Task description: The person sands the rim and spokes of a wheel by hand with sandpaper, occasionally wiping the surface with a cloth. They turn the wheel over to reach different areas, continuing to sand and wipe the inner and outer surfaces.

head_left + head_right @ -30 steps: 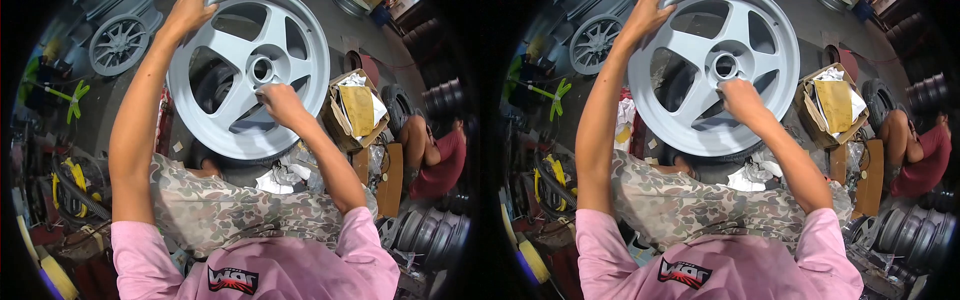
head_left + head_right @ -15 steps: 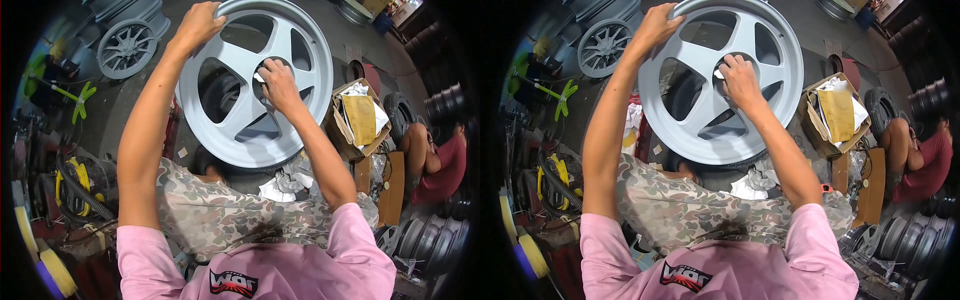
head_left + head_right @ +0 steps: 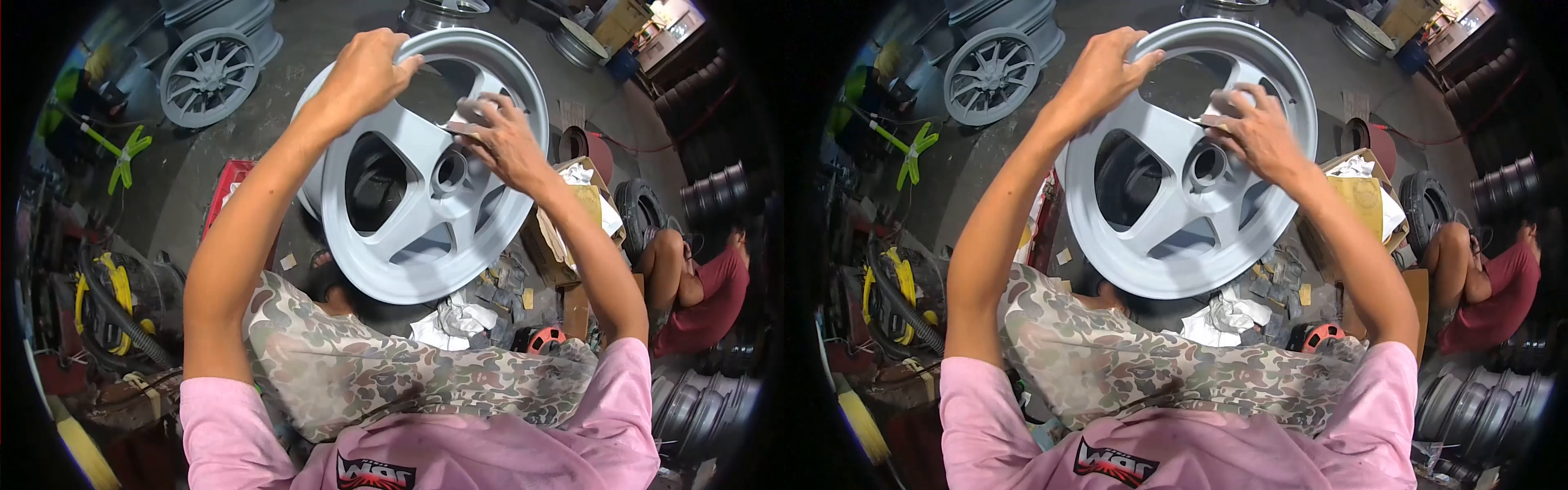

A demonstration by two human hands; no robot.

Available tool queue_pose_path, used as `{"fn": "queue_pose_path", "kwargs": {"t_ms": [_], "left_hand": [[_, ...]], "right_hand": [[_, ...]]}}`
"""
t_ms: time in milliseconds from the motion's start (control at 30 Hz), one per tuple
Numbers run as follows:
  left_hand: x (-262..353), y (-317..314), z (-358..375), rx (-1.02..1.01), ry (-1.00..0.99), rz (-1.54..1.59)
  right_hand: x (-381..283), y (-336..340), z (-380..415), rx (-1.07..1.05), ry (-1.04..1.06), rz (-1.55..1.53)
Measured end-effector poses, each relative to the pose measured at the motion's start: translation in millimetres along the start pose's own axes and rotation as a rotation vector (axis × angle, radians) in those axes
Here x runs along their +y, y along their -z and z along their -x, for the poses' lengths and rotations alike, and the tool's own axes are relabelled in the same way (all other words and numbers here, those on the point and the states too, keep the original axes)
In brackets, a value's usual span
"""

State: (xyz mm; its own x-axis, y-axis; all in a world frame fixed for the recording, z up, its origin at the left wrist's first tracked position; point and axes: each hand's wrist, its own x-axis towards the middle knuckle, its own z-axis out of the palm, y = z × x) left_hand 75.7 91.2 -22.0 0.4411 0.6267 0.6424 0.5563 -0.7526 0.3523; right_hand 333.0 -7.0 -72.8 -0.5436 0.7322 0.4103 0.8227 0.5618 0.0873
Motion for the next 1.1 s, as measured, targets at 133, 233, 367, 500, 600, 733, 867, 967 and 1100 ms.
{"fn": "queue_pose_path", "kwargs": {"t_ms": [133, 233, 367, 500, 600, 733, 867, 967, 1100], "left_hand": [[36.8, -3.5, 12.4, -0.011, 0.026, 0.145], [60.6, -1.6, 22.4, -0.067, 0.088, 0.262], [84.5, -8.4, 34.7, -0.005, -0.017, 0.31], [99.2, -12.8, 41.1, 0.008, -0.062, 0.24], [92.7, -2.5, 42.1, -0.055, 0.02, 0.298], [101.8, -4.9, 46.5, -0.034, 0.049, 0.357], [103.5, 1.0, 40.9, -0.108, 0.135, 0.401], [102.8, 5.9, 45.0, -0.12, 0.166, 0.46], [99.7, 1.8, 46.7, -0.072, 0.102, 0.484]], "right_hand": [[31.6, 26.2, 2.2, 0.09, -0.103, 0.399], [11.6, 11.0, 24.4, -0.018, -0.293, 0.155], [-31.6, 17.7, 56.9, -0.162, -0.336, -0.221], [-0.6, 14.5, 57.2, 0.006, -0.218, 0.081], [-38.3, 5.4, 62.9, -0.114, -0.374, -0.221], [-49.3, 54.1, 87.0, -0.095, -0.381, -0.376], [-46.6, 66.5, 103.3, 0.116, -0.376, -0.35], [-57.7, 3.6, 85.5, 0.255, -0.15, -0.146], [-73.9, -3.1, 49.3, 0.006, -0.414, -0.193]]}}
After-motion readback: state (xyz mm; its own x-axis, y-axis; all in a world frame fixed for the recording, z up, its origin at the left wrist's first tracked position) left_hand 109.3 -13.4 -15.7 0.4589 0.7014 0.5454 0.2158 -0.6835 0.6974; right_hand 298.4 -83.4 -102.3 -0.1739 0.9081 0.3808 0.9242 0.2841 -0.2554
